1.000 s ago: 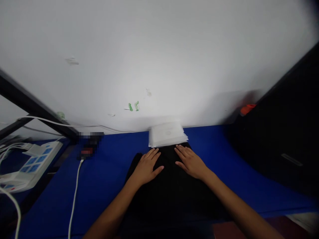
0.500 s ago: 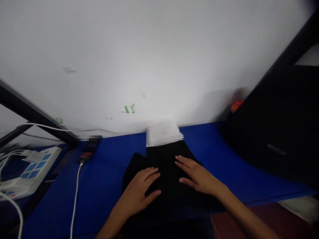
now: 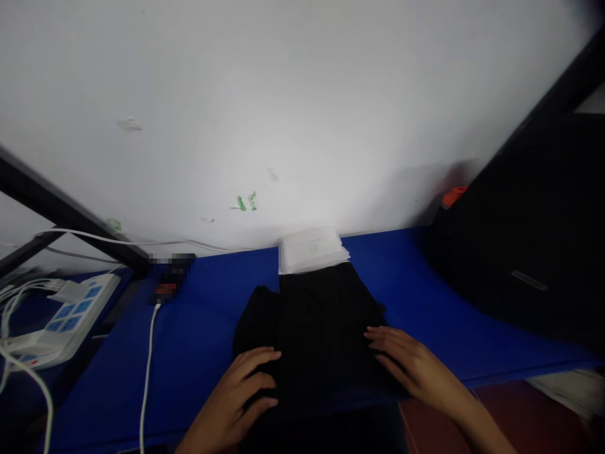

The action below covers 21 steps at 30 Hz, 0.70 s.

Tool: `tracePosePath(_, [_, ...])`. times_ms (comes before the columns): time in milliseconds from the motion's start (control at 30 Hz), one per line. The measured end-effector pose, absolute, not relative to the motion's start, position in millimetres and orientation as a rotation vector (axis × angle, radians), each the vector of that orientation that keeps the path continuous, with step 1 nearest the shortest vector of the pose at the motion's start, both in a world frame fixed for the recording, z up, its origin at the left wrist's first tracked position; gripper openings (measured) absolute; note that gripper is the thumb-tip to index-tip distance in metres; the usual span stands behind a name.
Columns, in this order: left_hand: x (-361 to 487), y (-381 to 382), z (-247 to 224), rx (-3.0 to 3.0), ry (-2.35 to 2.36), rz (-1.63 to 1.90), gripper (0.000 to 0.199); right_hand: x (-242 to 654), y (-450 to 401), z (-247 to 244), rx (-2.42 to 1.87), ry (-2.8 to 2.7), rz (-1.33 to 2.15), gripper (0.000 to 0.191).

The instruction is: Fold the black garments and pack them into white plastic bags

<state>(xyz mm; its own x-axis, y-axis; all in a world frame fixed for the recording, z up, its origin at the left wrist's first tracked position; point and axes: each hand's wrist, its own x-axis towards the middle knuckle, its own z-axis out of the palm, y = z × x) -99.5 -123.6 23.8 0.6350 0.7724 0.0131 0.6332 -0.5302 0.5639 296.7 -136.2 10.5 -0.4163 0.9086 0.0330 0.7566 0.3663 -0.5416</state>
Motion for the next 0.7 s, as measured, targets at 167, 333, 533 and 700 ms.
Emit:
tracePosePath(167, [-96.7, -92.4, 34.9, 2.213, 1.222, 0.416, 0.024, 300.1, -109.1, 24.0, -1.458, -2.173, 0.701, 0.028])
tracePosePath(333, [-77.9, -37.8, 41.4, 2.343, 1.612, 0.305, 0.017, 297.6, -44.0, 18.3, -1.462, -2.157, 0.482, 0.023])
tracePosePath(533, [-36.7, 12.6, 36.8, 2.430, 1.772, 0.329, 0.030, 279.8, 13.8, 3.2, -1.606, -2.296, -0.106, 0.029])
tracePosePath(700, [-23.9, 24.2, 34.5, 2.402, 1.696, 0.372, 0.016, 274.4, 22.3, 6.6, -1.617, -2.265, -0.170, 0.017])
